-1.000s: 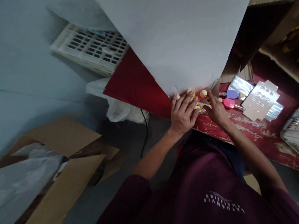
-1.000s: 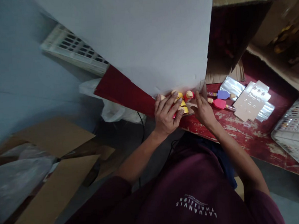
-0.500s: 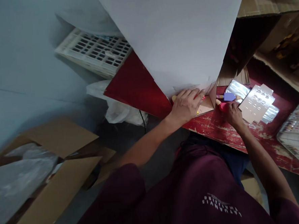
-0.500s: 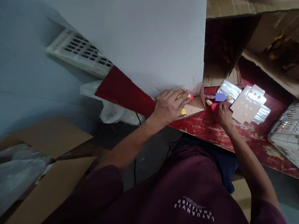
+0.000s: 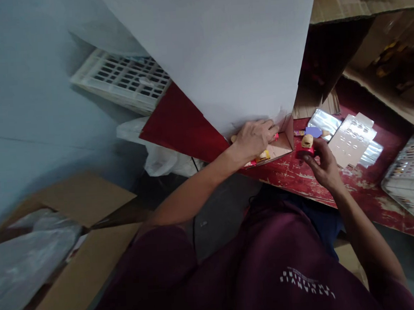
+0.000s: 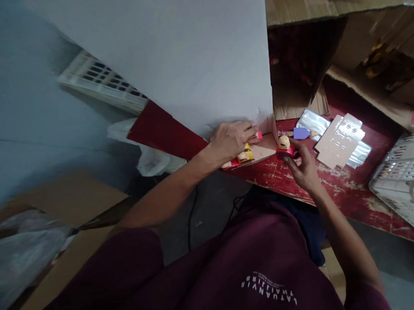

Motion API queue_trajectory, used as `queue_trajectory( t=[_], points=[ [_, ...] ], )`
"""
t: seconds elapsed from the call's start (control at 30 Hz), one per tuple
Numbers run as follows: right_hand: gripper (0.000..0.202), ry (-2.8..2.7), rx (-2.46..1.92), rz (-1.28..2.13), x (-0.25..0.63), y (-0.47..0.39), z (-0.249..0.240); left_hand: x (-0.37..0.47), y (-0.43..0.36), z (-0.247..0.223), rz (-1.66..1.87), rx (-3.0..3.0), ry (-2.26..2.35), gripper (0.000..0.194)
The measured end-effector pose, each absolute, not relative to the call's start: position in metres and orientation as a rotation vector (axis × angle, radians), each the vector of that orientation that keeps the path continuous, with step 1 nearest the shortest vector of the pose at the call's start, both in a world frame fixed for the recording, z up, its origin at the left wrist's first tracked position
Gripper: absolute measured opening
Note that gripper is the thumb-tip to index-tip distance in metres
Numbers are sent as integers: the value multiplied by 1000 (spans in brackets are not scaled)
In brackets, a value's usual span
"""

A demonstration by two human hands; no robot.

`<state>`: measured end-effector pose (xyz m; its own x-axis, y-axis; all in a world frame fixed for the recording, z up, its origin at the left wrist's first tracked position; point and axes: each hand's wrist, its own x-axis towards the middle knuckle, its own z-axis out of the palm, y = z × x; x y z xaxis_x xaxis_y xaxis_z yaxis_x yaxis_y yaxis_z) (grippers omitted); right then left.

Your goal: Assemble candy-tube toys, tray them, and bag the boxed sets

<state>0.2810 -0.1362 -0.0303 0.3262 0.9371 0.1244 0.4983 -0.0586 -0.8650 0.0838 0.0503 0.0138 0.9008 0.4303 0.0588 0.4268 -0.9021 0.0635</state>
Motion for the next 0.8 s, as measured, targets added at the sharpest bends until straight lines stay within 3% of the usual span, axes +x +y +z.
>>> queue_trajectory(
  t=[0.33,0.8],
  points=[
    [24,-1670,-1431,599,259,-71,-55,85,46,18,62,2999,774,27],
    [35,-1883,-1373,680,266,-61,-68,85,47,5,262,2927,843,24]
  ],
)
